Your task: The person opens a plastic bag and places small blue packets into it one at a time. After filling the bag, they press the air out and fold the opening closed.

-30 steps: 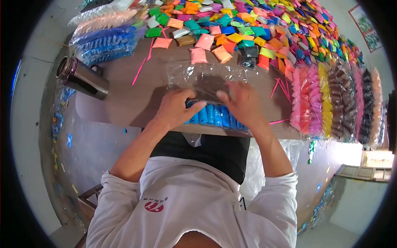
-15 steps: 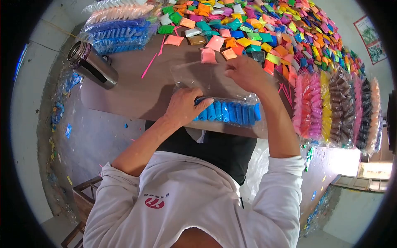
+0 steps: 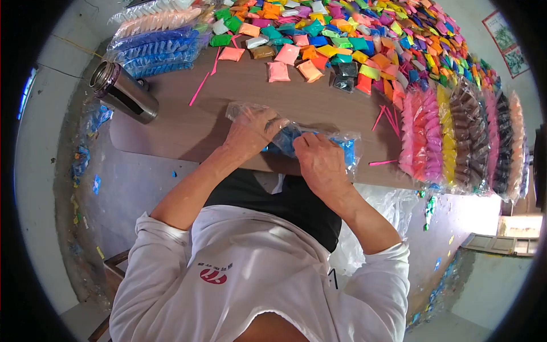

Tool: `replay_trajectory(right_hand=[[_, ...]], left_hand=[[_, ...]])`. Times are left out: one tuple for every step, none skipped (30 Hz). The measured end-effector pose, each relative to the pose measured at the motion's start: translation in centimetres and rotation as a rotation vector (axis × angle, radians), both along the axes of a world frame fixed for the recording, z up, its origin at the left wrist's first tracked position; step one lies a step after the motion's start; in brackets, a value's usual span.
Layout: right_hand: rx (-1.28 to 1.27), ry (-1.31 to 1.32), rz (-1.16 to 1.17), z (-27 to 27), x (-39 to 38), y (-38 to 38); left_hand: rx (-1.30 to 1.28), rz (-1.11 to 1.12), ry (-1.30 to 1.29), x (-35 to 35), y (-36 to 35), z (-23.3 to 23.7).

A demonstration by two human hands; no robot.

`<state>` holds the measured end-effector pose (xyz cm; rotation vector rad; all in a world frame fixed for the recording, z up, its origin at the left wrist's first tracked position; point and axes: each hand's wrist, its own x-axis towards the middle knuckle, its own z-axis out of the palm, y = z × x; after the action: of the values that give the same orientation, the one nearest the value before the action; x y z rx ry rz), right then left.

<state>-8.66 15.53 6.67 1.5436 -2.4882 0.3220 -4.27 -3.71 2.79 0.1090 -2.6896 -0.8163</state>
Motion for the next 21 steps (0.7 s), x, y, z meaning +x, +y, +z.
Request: replay_trajectory(right_hand=[[-0.017,0.006,-0.013,-0.6,0.1,0.0],[-0.006,0.006,-0.026,-0.9,0.3,0.1],[0.003,0.008,-0.04,-1.1,0.5,0.1],[0.013,0.014,-0.054,-1.3,0.5,0.1],[-0.039,0.039,-0.051,-1.7,0.4,0.2],[-0.091,0.063,-0.046,-2.3,0.2,0.3],[-0.144,0.084,-0.042,-2.7,0.0,0.4],[-0.162,0.104,-0.033,-3.0,-0.2,0.3],[-0.181,0.126,-0.025,-3.2,-0.6,0.2],[-0.201,0.15,-0.017,-3.3,-1.0,-0.1],[-0.199,0.14,-0.006,-3.3,-1.1,-0.5],[-0.197,0.133,0.004,-3.1,-1.3,-0.9],[-0.195,0.127,0.013,-3.0,-1.4,-1.3],[-0.189,0.126,0.02,-3.0,-1.6,-1.6],[-0.182,0.124,0.026,-3.0,-1.7,-1.9],[-0.175,0.125,0.034,-3.1,-1.9,-2.2],[-0.18,0.133,0.026,-3.2,-2.1,-2.5],[-0.186,0.141,0.02,-3.5,-2.3,-2.7],[-0.191,0.148,0.013,-3.8,-2.5,-2.9],[-0.214,0.158,0.027,-4.1,-2.7,-3.0],[-0.237,0.17,0.041,-4.4,-3.0,-3.1]], left_hand=[[0.013,-0.013,-0.022,0.1,0.0,0.2],[0.04,-0.039,-0.014,0.2,-0.2,0.1],[0.067,-0.066,-0.004,0.3,-0.6,0.1],[0.093,-0.093,0.009,0.4,-1.0,0.3],[0.079,-0.109,-0.024,0.7,-1.3,0.6],[0.064,-0.123,-0.058,1.4,-1.5,1.7],[0.05,-0.137,-0.096,2.1,-1.7,2.2],[0.119,-0.137,-0.094,2.8,-1.9,2.1],[0.188,-0.137,-0.09,3.6,-2.2,2.0],[0.256,-0.137,-0.085,4.3,-2.5,1.9],[0.25,-0.135,-0.069,5.0,-2.5,1.9],[0.245,-0.134,-0.052,5.6,-2.5,1.9],[0.239,-0.133,-0.035,6.0,-2.6,1.9],[0.288,-0.133,-0.034,6.3,-2.6,2.1],[0.339,-0.133,-0.034,6.6,-2.7,2.2],[0.391,-0.132,-0.032,6.8,-2.9,2.3],[0.392,-0.115,0.008,6.9,-3.3,2.2],[0.394,-0.097,0.048,7.2,-3.9,2.1],[0.395,-0.08,0.087,7.4,-4.4,2.1],[0.507,-0.031,0.097,7.8,-4.7,2.4],[0.618,0.018,0.108,8.0,-5.0,3.1]])
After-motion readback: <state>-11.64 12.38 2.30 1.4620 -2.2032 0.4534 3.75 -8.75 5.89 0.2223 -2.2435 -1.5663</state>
